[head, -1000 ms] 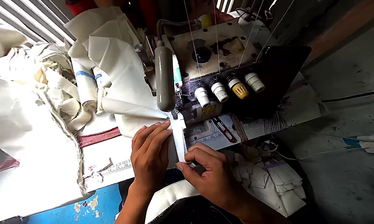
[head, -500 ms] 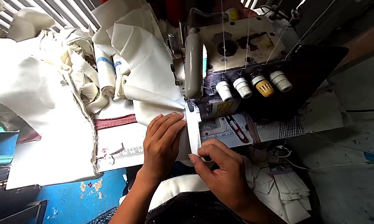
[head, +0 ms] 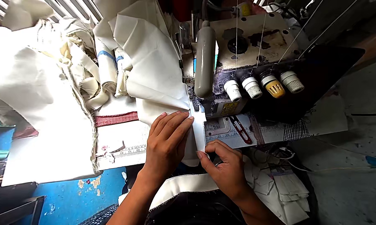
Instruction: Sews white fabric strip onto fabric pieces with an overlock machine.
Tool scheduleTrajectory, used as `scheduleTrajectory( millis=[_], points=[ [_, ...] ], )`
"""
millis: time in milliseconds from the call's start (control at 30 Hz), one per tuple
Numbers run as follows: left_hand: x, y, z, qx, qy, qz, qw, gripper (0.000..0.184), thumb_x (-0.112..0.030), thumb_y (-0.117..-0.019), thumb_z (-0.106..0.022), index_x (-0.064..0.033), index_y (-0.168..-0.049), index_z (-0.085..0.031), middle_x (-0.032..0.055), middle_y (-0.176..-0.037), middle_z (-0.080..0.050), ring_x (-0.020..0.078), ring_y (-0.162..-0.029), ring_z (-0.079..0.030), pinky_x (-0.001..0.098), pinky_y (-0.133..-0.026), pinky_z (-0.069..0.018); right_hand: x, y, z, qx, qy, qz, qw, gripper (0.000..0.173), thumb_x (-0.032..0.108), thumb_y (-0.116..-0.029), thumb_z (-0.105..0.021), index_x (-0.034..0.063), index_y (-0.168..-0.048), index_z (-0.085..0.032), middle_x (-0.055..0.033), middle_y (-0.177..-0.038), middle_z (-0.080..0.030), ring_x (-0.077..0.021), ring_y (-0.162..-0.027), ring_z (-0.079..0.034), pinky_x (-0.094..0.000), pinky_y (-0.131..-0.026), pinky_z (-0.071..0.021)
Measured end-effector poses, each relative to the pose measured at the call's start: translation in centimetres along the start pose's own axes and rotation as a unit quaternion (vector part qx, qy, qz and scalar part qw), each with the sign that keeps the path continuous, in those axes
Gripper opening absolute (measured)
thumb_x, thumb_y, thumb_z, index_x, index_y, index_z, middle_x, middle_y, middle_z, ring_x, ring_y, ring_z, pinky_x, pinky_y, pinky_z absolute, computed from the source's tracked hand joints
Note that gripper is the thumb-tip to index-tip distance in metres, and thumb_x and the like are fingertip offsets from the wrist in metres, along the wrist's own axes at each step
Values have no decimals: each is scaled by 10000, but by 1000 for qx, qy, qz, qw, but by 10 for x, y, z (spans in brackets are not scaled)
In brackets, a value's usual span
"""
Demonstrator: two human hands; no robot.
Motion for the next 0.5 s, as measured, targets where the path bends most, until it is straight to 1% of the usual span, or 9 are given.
scheduleTrajectory(
  millis=[67,133,400,500],
  points=[
    [0,-1,0,11,-3,-3,1000,237,-158,-1020,-622,-106,-1214,-747,68,-1309,-694,208,-1295,-607,471,-1160,-418,-11,0,-2,5,-49,-36,998,102,118,-908,-719,24,-871,-703,-22,-838,-691,-35,-764,-662,-173,-678,-575],
    [1,-3,-1,23,-5,-6,1000,261,-191,-1028,-605,-103,-1234,-739,75,-1327,-683,212,-1306,-598,475,-1171,-404,-12,-1,-3,9,-74,-57,996,100,112,-918,-705,17,-888,-700,-20,-830,-691,-38,-758,-669,-181,-677,-583],
    [9,-11,-3,32,-3,-11,999,288,-219,-1040,-577,-108,-1256,-731,82,-1355,-667,221,-1325,-585,494,-1180,-390,-6,-11,-5,-8,-62,-42,997,107,107,-917,-704,8,-877,-694,-33,-815,-681,-37,-759,-658,-178,-686,-568],
    [12,-16,-3,35,-3,-3,999,294,-242,-1047,-561,-110,-1239,-740,78,-1347,-674,218,-1328,-584,496,-1185,-383,-6,-16,-5,-16,-57,-39,998,111,112,-921,-702,10,-880,-695,-38,-825,-683,-38,-758,-660,-174,-690,-566]
  ],
)
Point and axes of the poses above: each hand's wrist, its own y-axis away from the middle knuckle, its own z-axis out of the back of the hand, x = y × z, the point moved 7 cm from there along -y, towards the middle knuckle
